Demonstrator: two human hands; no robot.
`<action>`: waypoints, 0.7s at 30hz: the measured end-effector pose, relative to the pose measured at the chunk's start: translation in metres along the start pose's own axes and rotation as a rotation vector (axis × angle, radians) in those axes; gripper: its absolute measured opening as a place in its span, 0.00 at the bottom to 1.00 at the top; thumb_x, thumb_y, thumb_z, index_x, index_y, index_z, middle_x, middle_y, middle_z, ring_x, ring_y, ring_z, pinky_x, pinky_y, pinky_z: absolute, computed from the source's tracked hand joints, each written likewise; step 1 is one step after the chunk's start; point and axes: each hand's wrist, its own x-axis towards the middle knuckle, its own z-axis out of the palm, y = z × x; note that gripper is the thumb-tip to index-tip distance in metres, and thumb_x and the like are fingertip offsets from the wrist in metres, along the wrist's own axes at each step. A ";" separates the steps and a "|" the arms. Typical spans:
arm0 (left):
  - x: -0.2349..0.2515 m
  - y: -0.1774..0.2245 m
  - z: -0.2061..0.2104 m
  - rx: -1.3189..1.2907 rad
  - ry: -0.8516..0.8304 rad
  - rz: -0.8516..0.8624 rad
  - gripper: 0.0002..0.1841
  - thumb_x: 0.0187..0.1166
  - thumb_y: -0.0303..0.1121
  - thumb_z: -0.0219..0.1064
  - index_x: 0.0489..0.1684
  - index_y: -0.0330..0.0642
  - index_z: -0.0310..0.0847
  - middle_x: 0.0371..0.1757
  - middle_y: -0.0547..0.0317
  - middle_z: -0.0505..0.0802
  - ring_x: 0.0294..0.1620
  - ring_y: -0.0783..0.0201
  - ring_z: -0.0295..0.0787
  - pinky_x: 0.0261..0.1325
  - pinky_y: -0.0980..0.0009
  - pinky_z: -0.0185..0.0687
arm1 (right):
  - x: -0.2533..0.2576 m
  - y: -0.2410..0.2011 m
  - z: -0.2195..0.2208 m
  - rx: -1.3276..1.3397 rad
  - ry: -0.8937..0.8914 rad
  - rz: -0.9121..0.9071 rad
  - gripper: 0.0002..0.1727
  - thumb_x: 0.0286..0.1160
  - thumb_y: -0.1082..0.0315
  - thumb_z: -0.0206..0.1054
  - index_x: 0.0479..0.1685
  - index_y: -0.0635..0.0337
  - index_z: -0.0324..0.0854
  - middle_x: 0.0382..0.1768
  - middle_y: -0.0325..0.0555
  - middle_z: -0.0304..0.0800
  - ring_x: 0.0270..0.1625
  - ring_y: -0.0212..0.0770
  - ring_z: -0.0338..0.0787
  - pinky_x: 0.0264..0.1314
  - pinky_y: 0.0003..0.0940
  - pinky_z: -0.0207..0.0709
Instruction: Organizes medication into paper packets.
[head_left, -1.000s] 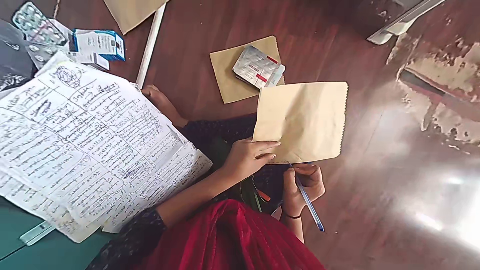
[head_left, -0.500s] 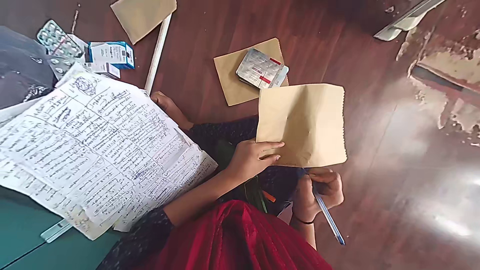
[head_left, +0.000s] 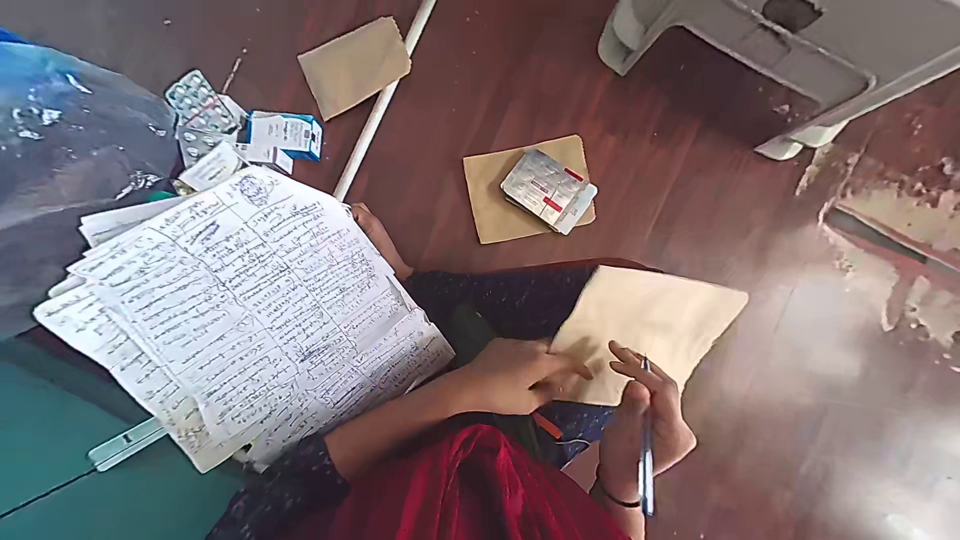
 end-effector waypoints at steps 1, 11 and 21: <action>-0.002 0.000 -0.001 -0.008 0.009 0.015 0.18 0.81 0.28 0.64 0.69 0.39 0.84 0.64 0.33 0.88 0.65 0.38 0.87 0.62 0.39 0.77 | 0.000 -0.001 0.003 -0.071 -0.048 0.002 0.21 0.89 0.60 0.56 0.40 0.71 0.85 0.52 0.58 0.95 0.70 0.42 0.87 0.77 0.28 0.72; -0.020 0.014 -0.032 -0.051 0.338 -0.028 0.21 0.74 0.13 0.54 0.61 0.30 0.87 0.58 0.37 0.91 0.60 0.46 0.89 0.65 0.54 0.81 | 0.093 -0.006 -0.003 -0.140 -0.160 -0.107 0.19 0.89 0.72 0.50 0.49 0.82 0.84 0.50 0.65 0.94 0.57 0.40 0.94 0.64 0.32 0.83; -0.023 -0.004 -0.109 0.129 0.598 -0.736 0.26 0.70 0.13 0.65 0.69 0.41 0.81 0.74 0.37 0.78 0.69 0.39 0.81 0.65 0.43 0.80 | 0.270 0.116 0.147 -0.603 -0.948 0.328 0.32 0.82 0.58 0.69 0.78 0.70 0.70 0.61 0.82 0.82 0.65 0.82 0.82 0.64 0.79 0.70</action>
